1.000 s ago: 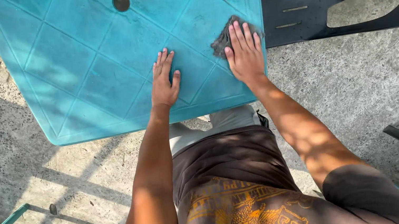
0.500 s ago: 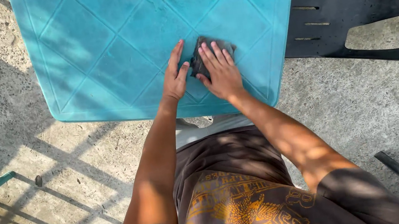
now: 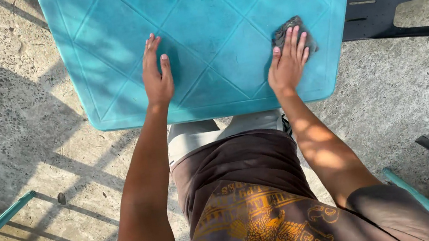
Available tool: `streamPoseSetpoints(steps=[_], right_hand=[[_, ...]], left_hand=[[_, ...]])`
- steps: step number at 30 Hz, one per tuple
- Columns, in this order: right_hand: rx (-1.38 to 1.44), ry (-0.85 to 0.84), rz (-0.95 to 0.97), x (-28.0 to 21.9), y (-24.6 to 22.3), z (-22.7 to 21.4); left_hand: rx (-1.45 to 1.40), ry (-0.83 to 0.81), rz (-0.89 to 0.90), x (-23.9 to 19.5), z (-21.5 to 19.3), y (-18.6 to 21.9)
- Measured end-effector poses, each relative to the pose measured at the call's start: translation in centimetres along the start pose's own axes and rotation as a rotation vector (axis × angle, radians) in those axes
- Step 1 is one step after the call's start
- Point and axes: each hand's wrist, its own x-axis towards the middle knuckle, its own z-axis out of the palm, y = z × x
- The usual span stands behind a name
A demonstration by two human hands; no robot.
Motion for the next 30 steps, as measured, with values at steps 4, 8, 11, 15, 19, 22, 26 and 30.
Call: streamPoseSetpoints(steps=[4, 8, 11, 15, 19, 22, 26, 30], right_hand=[[0.029, -0.147, -0.116, -3.6, -13.7, 5.3], [0.069, -0.268, -0.347, -4.6, -25.7, 10.0], [-0.019, -0.238, -0.476, -4.9, -29.0, 12.1], [-0.105, -0.164, -0.498, -3.7, -25.6, 10.3], [-0.077, -0.187, -0.183, -0.6, -16.2, 6.0], [-0.104, -0.103, -0.015, 2.8, -8.4, 1.9], [-0.135, -0.084, 0.148, 6.7, -4.0, -2.3], [-0.084, 0.069, 0.18, 7.6, -5.7, 2.4]], left_hand=[[-0.012, 0.025, 0.003, 0.6, -3.8, -0.8], [-0.01, -0.043, 0.074, 0.3, -5.7, -2.1], [0.069, -0.125, 0.115, 0.2, -7.5, -2.3], [0.08, -0.354, 0.129, 0.6, -7.0, -2.3], [-0.018, -0.554, 0.162, 2.2, -5.1, -1.1], [0.03, -0.56, 0.209, 3.7, -3.5, -1.5], [0.111, -0.404, 0.164, 6.4, -2.8, -2.9], [0.145, -0.209, 0.051, 8.3, -3.7, -3.6]])
